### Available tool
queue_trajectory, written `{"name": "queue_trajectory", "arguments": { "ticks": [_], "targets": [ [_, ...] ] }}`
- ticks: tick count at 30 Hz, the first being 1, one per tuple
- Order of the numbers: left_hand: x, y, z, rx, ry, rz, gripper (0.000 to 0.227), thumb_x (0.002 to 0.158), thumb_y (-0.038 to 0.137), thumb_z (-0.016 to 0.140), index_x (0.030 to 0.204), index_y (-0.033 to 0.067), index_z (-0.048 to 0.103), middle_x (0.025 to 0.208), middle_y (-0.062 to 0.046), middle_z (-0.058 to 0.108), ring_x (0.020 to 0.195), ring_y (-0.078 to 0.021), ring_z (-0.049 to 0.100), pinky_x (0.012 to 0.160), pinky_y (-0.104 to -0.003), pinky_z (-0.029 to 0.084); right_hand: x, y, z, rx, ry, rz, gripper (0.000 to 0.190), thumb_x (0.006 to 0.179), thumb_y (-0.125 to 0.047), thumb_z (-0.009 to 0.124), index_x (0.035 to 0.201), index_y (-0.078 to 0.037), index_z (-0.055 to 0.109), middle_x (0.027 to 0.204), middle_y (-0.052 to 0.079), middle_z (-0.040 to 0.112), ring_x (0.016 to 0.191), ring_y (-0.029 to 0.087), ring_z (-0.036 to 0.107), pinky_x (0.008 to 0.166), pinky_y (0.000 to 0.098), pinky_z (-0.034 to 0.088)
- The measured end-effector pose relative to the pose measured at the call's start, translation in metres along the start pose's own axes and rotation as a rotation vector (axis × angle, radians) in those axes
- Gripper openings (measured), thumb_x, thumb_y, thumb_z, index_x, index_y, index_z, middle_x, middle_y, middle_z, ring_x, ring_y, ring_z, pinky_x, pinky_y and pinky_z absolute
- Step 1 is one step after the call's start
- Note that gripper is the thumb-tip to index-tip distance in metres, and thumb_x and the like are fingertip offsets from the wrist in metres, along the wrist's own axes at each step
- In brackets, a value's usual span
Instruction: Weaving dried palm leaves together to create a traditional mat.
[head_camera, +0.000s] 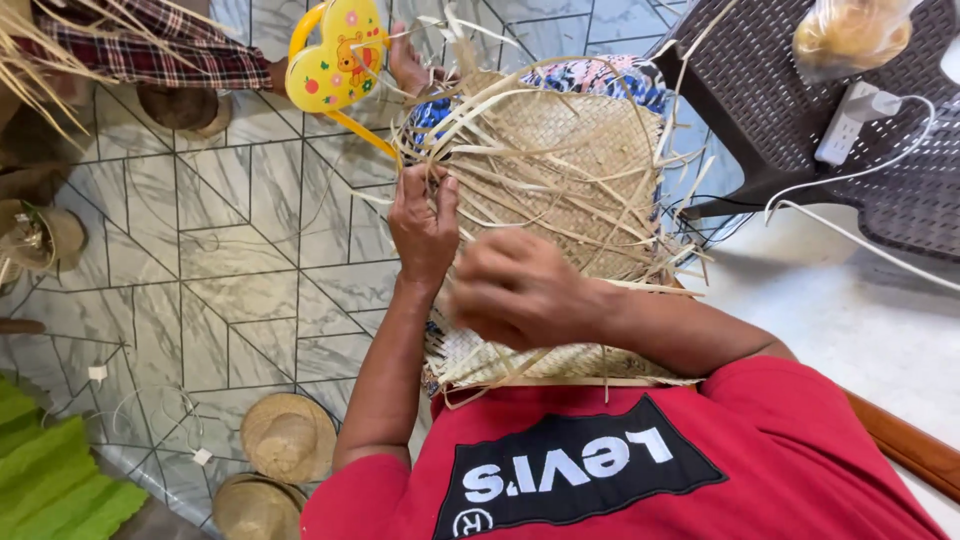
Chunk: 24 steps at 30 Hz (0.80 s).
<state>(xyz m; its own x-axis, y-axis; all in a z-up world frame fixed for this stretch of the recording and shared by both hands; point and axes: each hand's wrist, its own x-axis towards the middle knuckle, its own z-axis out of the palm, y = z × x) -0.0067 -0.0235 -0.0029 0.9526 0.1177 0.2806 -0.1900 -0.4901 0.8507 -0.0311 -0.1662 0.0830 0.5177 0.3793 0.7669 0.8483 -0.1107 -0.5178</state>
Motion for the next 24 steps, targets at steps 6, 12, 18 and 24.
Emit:
{"name": "queue_trajectory", "arguments": {
  "ticks": [6, 12, 18, 24],
  "targets": [
    [0.0, -0.002, -0.003, -0.076, -0.025, -0.051, 0.011, 0.092, 0.021, 0.061, 0.094, 0.0118, 0.057, 0.08, -0.008, 0.057, 0.07, -0.0301, 0.06, 0.067, -0.039, 0.048, -0.081, 0.064, 0.05, -0.266, -0.136, 0.323, 0.042, 0.087, -0.055, 0.054, 0.1, -0.015, 0.052, 0.096, 0.009, 0.047, 0.086, 0.032, 0.051, 0.074, 0.0441, 0.042],
    [0.006, 0.0, -0.006, -0.169, 0.001, -0.089, 0.009, 0.088, 0.018, 0.068, 0.09, 0.0119, 0.062, 0.072, -0.004, 0.053, 0.062, -0.0164, 0.054, 0.063, -0.029, 0.047, -0.073, 0.063, 0.04, -0.235, -0.154, 0.436, 0.043, 0.082, -0.049, 0.064, 0.103, -0.014, 0.051, 0.098, 0.011, 0.047, 0.093, 0.035, 0.052, 0.077, 0.0447, 0.043],
    [0.027, 0.013, -0.022, 0.154, -0.078, 0.132, 0.021, 0.088, 0.024, 0.068, 0.076, 0.0109, 0.056, 0.066, -0.002, 0.04, 0.057, -0.0257, 0.052, 0.059, -0.037, 0.042, -0.074, 0.064, 0.042, -0.271, -0.204, 0.459, 0.042, 0.08, -0.05, 0.066, 0.1, -0.017, 0.051, 0.096, 0.009, 0.045, 0.087, 0.031, 0.052, 0.072, 0.0419, 0.042],
    [0.044, 0.024, -0.043, -0.021, -0.269, -0.023, 0.018, 0.083, 0.019, 0.072, 0.071, 0.0115, 0.06, 0.049, 0.0, 0.036, 0.046, -0.0168, 0.046, 0.05, -0.031, 0.039, -0.087, 0.071, 0.052, -0.304, -0.202, 0.408, 0.04, 0.084, -0.052, 0.061, 0.1, -0.017, 0.051, 0.095, 0.009, 0.045, 0.086, 0.029, 0.052, 0.073, 0.0387, 0.042]
  ]
}}
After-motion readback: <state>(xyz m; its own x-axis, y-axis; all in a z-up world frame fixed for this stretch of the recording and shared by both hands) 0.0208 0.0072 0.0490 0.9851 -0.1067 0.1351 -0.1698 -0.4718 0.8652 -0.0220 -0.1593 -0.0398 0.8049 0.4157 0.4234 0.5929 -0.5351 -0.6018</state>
